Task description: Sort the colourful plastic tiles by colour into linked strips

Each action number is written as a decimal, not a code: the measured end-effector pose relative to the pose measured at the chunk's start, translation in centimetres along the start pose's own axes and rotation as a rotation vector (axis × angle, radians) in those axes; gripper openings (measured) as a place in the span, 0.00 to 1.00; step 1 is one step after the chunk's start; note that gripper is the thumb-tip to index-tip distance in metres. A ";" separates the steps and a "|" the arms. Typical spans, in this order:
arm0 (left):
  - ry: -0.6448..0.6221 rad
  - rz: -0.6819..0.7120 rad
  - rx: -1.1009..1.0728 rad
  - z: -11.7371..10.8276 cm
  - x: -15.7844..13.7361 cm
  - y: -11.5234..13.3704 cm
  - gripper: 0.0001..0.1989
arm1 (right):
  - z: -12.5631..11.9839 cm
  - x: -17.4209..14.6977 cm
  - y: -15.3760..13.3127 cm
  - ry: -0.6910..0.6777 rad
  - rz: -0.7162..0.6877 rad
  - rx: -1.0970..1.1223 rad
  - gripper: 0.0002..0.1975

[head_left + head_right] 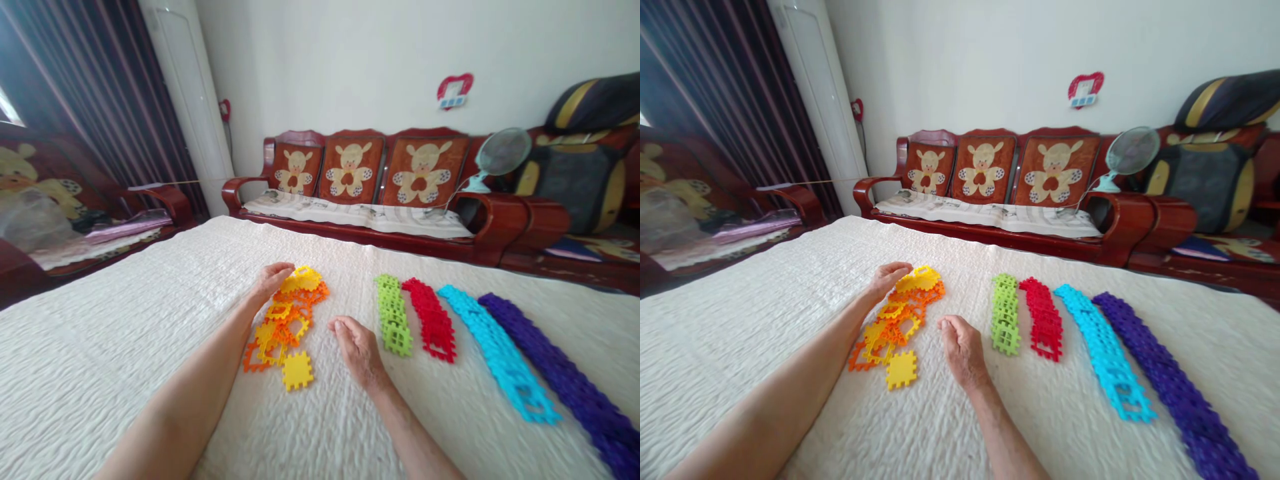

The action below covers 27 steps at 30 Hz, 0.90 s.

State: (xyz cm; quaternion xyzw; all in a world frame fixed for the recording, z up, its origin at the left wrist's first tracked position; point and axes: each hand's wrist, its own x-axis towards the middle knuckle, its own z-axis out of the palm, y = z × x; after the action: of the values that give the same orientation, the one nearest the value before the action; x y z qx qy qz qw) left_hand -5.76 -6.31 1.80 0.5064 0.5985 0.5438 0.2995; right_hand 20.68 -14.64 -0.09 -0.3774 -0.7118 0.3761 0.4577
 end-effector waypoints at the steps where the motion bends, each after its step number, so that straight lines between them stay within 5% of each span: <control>1: -0.046 0.042 0.101 0.0 -0.1 0.5 0.22 | 0.0 0.0 0.0 0.001 -0.004 -0.003 0.19; 7: -0.406 0.200 0.672 1.1 0.9 3.8 0.33 | 0.1 0.1 -0.2 -0.004 -0.022 -0.036 0.19; 12: -0.607 0.225 0.878 2.0 1.8 4.1 0.41 | 0.1 0.0 -0.3 -0.006 -0.030 -0.055 0.18; 17: -0.576 0.304 0.830 1.2 1.5 2.9 0.33 | -0.1 0.1 -0.6 -0.006 -0.043 -0.084 0.18; 27: -0.386 0.159 0.848 -1.0 3.0 1.4 0.34 | -0.1 0.0 -0.5 -0.030 0.001 -0.072 0.18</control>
State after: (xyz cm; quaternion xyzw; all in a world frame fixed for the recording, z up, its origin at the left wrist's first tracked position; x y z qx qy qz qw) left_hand -7.24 -3.99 4.00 0.7202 0.6604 0.1685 0.1294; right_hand 20.68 -14.79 0.35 -0.3882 -0.7314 0.3561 0.4330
